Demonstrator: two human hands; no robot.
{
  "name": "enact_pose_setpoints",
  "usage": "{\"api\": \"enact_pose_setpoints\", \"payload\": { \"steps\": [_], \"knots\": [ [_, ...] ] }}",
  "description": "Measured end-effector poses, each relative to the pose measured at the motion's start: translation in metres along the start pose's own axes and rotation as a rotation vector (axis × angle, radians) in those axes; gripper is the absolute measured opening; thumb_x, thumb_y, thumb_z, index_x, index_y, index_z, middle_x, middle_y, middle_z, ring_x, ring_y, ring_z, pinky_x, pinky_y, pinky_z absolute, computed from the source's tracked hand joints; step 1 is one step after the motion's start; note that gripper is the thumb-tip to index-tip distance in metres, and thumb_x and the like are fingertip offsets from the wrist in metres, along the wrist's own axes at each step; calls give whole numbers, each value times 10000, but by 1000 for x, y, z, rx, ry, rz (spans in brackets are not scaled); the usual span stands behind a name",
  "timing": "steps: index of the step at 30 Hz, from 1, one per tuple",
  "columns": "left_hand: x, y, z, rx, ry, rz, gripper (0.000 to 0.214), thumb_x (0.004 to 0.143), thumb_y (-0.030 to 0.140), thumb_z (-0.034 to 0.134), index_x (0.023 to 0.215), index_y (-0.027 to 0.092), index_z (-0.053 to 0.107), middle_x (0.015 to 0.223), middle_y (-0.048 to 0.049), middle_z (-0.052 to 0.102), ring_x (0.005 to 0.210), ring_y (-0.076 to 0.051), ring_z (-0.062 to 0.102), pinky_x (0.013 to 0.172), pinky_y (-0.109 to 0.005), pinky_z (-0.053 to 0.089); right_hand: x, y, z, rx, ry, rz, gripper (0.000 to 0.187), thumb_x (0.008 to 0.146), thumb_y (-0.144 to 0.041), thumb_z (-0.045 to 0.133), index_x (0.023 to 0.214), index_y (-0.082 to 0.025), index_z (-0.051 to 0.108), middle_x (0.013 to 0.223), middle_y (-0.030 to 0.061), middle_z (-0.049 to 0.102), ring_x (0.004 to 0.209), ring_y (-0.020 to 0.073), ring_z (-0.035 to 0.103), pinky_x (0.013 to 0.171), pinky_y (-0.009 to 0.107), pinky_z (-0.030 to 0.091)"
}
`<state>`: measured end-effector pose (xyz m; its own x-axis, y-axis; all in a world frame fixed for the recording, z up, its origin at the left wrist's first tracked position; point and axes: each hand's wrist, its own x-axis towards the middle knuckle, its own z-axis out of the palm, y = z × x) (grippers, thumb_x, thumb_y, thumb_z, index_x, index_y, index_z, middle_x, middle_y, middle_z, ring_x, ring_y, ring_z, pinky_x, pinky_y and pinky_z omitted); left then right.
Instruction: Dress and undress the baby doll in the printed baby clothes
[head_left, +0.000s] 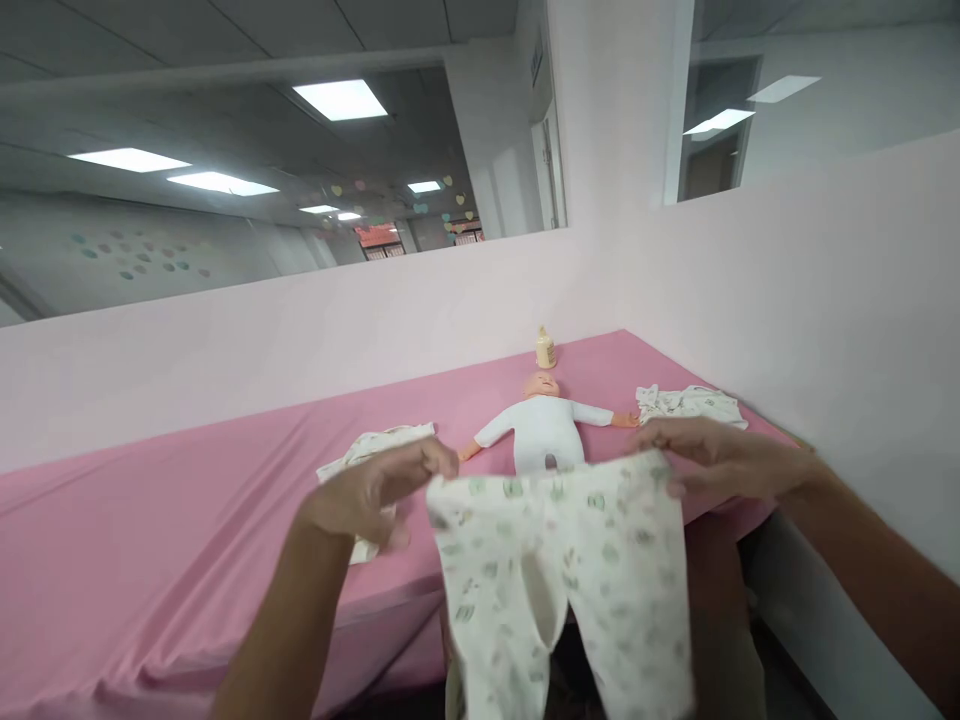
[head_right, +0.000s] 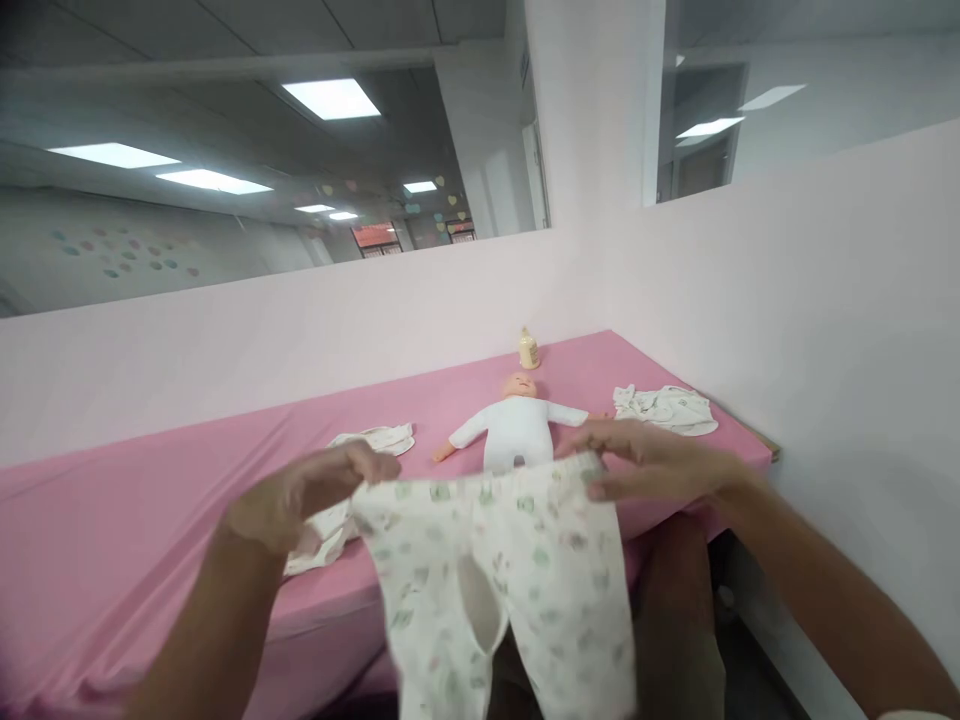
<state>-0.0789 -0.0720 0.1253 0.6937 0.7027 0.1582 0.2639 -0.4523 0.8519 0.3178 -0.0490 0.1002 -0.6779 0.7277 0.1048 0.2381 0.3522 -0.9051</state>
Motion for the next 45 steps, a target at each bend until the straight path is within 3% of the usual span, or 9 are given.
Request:
{"api": "enact_pose_setpoints", "payload": {
  "steps": [5,11,18,24,28,32,35,41,45],
  "knots": [
    [33,75,-21,284,422,-61,280,765,381,691,897,159,582,745,-16,567,665,-130,574,661,-297,486,12,-53,-18,-284,359,-172,336,764,-480,671,926,-187,693,938,25,669,846,172,620,774,353,518],
    [98,101,-11,571,537,62,192,817,296,598,859,110,585,679,27,510,626,-76,529,643,-222,417,67,-79,-29,-370,722,-247,229,820,-294,586,918,-94,642,770,4,588,641,79,518,608,244,440],
    [172,78,3,461,696,-120,160,726,131,545,884,159,545,575,46,479,477,-82,459,476,-195,328,123,-77,-15,-91,799,-113,277,681,-166,628,951,-136,574,733,15,594,617,126,547,513,232,403],
    [176,69,19,196,585,9,149,757,187,569,901,174,533,604,35,508,516,-92,488,492,-199,359,111,-77,4,75,518,-157,286,663,-191,683,926,-159,573,774,29,637,714,161,603,593,258,461],
    [176,73,28,226,531,77,154,814,247,554,949,178,528,670,20,550,556,-95,503,539,-215,389,111,-74,6,-38,533,-165,311,645,-212,706,925,-158,584,824,36,641,760,165,584,595,253,437],
    [169,64,32,388,715,192,371,820,326,612,1147,189,504,1091,-89,607,1001,-189,577,835,-311,461,114,-73,2,-8,681,-177,351,648,-133,633,995,-148,581,868,41,625,761,159,574,592,251,433],
    [154,38,41,203,817,134,739,765,413,706,1380,229,340,1427,-148,409,1310,-261,404,1014,-384,397,112,-80,-5,123,705,-237,379,653,-109,602,1031,-136,575,851,35,621,751,145,575,625,255,448],
    [135,-28,93,-495,331,-57,733,703,294,789,1340,162,451,1311,-161,567,1173,-279,566,1013,-416,435,105,-93,-16,310,687,-387,335,674,-130,613,1003,-154,563,827,14,607,746,131,581,643,255,464],
    [133,-38,122,-647,305,-95,400,777,319,714,1114,116,639,1083,-116,696,1049,-271,634,973,-387,453,106,-77,-26,316,727,-356,336,680,-148,638,1004,-169,553,821,8,598,727,134,586,633,260,475]
  ]
}}
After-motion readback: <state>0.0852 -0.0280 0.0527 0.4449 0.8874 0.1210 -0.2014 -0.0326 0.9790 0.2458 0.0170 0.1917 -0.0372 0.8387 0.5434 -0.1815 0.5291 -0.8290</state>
